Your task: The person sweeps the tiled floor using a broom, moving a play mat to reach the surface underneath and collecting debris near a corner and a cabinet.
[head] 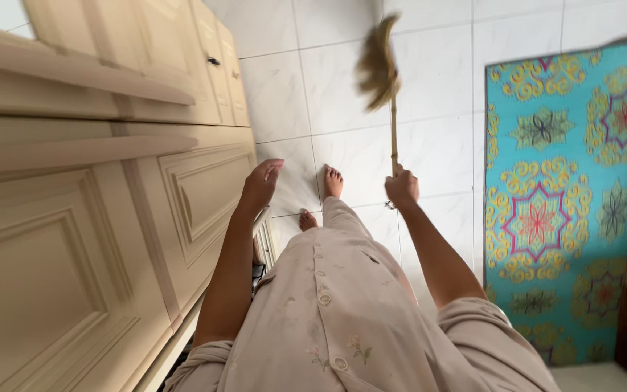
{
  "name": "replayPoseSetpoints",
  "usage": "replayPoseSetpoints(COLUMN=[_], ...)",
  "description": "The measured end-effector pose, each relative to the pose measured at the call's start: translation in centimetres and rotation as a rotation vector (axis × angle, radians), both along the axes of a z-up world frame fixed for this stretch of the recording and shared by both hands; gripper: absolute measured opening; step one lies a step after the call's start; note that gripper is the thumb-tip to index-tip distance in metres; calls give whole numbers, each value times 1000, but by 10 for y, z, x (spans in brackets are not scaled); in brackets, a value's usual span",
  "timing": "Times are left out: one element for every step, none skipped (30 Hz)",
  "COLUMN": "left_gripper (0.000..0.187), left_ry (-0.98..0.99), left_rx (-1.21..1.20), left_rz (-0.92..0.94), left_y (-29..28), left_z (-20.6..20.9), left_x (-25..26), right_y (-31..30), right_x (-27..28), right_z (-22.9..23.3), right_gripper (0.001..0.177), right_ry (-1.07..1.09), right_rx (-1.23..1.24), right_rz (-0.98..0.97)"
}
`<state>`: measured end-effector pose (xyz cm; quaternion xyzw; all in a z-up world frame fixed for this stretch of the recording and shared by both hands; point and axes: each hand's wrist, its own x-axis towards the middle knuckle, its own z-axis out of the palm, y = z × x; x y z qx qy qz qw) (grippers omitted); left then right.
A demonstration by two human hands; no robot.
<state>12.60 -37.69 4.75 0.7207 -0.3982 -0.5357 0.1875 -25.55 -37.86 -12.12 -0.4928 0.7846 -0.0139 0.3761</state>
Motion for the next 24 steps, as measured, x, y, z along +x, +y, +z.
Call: replayPoseSetpoints(left_gripper=[30,29,29,29,29,29,29,28,28,29,29,29,29,29,29,28,28,28,28,28,28,28,28,28], left_ry=[25,58,69,53,37,43,80,111,111,95,78,78,41,3,2,11,19,15,-9,-28,-26,18,61,64], left_rx=[-41,-84,-81,-81,-81,-77,-153,-226,-217,-201,-185,-187,-212,-232,-228,-234,-240,-234,-212,-186,-179,-211,-243,-242], left_rz=[6,5,-22,-62,-101,-120,-147,-172,-188,-212,-235,-244,-287,-323,-326,-328,-331,-333,-332,-324,-320,-323,-326,-332], left_y=[0,-2,-3,-5,-7,-9,-13,-16,-20,-26,-30,-36,-41,-43,-44,-48,-51,-55,-61,-61,-59,-65,-72,-76], left_z=[-5,-12,-20,-27,-34,-41,-48,-52,-55,-57,-58,-58,-56,-54,-50,-47,-43,-38,-33,-28,-22,-19,-16,-14], left_x=[-2,-6,-9,-12,-16,-19,-24,-27,-31,-37,-42,-48,-54,-60,-65,-69,-75,-79,-82,-89,-93,-96,-100,-106], right_y=[8,22,41,61,81,100,113,119,126,134,144,147,151,155,157,155,148,141,130,120,110,91,71,58], right_x=[7,15,25,32,36,41,41,40,38,37,39,40,41,40,42,41,32,22,7,-12,-25,-35,-43,-44], right_z=[12,27,48,74,104,133,159,176,186,187,181,164,143,120,96,71,49,31,17,8,4,1,1,4], right_gripper=[42,42,43,40,38,41,46,46,44,43,43,40,38,38,39,40,41,42,43,44,45,46,47,47], right_ry=[123,37,-51,-128,-205,-317,-431,-434,-552,-672,-679,-759,-839,-857,-803,-729,-634,-533,-421,-327,-253,-193,-134,-134], right_rx=[-122,-21,78,68,56,134,209,213,322,427,428,476,523,544,535,517,487,448,408,385,364,335,304,305], right_rz=[100,75,49,11,-27,-110,-193,-211,-256,-301,-319,-345,-372,-365,-337,-293,-247,-202,-159,-121,-88,-60,-36,-44])
